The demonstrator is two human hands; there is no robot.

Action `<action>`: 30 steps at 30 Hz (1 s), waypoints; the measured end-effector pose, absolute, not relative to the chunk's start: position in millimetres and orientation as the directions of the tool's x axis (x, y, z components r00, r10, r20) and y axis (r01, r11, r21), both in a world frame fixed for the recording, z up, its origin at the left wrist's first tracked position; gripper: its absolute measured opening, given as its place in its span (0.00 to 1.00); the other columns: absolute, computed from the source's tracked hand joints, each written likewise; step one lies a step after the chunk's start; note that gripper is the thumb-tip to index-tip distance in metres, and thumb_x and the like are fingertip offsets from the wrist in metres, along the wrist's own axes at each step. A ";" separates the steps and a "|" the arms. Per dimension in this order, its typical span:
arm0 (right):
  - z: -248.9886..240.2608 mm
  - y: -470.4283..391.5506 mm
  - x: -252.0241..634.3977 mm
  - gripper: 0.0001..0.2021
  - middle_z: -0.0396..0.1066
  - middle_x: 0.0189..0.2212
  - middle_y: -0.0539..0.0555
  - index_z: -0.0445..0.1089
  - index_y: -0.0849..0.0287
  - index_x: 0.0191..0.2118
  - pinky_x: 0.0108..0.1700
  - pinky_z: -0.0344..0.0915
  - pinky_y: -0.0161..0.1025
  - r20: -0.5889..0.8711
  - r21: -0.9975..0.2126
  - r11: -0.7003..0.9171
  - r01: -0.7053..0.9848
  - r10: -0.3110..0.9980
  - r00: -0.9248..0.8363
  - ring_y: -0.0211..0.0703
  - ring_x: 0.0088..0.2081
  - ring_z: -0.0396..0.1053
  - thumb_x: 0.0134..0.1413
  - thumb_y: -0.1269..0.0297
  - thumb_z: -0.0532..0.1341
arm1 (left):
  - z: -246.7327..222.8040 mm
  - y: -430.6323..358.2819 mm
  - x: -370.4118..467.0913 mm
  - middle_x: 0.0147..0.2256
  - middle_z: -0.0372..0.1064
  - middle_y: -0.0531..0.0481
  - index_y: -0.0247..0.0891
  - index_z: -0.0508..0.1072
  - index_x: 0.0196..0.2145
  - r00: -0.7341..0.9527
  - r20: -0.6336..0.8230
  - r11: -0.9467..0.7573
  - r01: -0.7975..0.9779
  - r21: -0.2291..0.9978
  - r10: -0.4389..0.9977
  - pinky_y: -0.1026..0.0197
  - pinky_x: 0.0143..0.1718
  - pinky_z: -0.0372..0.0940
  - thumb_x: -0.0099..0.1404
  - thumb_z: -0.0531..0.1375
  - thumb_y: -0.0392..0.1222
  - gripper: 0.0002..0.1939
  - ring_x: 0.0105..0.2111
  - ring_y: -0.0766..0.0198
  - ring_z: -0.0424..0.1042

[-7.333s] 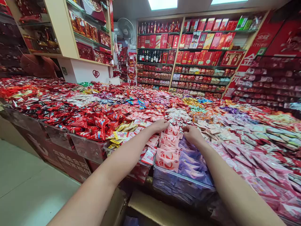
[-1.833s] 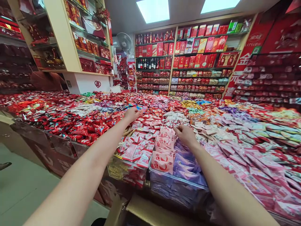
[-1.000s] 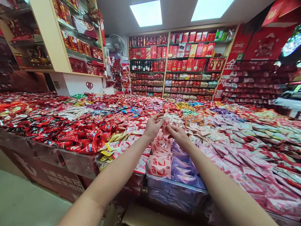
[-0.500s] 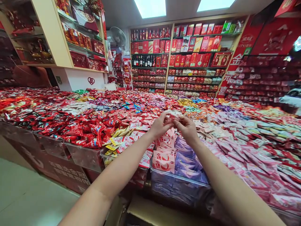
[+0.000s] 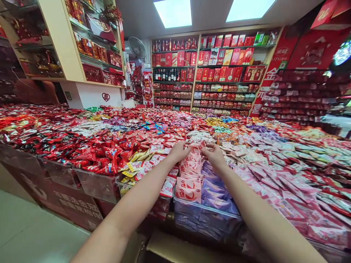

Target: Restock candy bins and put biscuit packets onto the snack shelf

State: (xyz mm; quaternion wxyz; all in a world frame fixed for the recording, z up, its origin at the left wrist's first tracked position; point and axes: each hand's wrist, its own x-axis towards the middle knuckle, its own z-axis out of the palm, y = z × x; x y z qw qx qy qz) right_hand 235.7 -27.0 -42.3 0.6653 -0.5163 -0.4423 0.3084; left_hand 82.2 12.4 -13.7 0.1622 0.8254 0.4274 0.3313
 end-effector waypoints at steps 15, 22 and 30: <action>-50.4 -24.1 241.1 0.20 0.70 0.26 0.55 0.64 0.69 0.46 0.28 0.57 0.35 0.377 -0.684 0.078 0.725 0.889 0.260 0.41 0.27 0.65 0.47 0.63 0.57 | -21.6 14.9 85.3 0.47 0.70 0.44 0.35 0.69 0.48 0.502 0.349 -0.611 0.635 0.473 0.792 0.63 0.45 0.60 0.53 0.52 0.31 0.23 0.45 0.60 0.68; -48.1 -26.2 237.2 0.14 0.72 0.30 0.59 0.70 0.66 0.36 0.30 0.56 0.35 0.371 -0.580 0.017 0.815 0.896 0.245 0.43 0.31 0.67 0.51 0.60 0.55 | -17.0 9.0 83.9 0.25 0.72 0.47 0.33 0.74 0.26 0.513 0.332 -0.611 0.677 0.411 0.792 0.63 0.29 0.58 0.55 0.50 0.31 0.12 0.27 0.62 0.67; -50.9 -25.9 237.0 0.11 0.73 0.29 0.56 0.70 0.61 0.30 0.30 0.56 0.35 0.364 -0.608 0.067 0.791 0.909 0.204 0.42 0.30 0.68 0.52 0.60 0.54 | -19.1 9.4 83.7 0.27 0.73 0.46 0.34 0.75 0.26 0.480 0.363 -0.599 0.689 0.408 0.799 0.63 0.31 0.59 0.58 0.51 0.35 0.13 0.28 0.62 0.68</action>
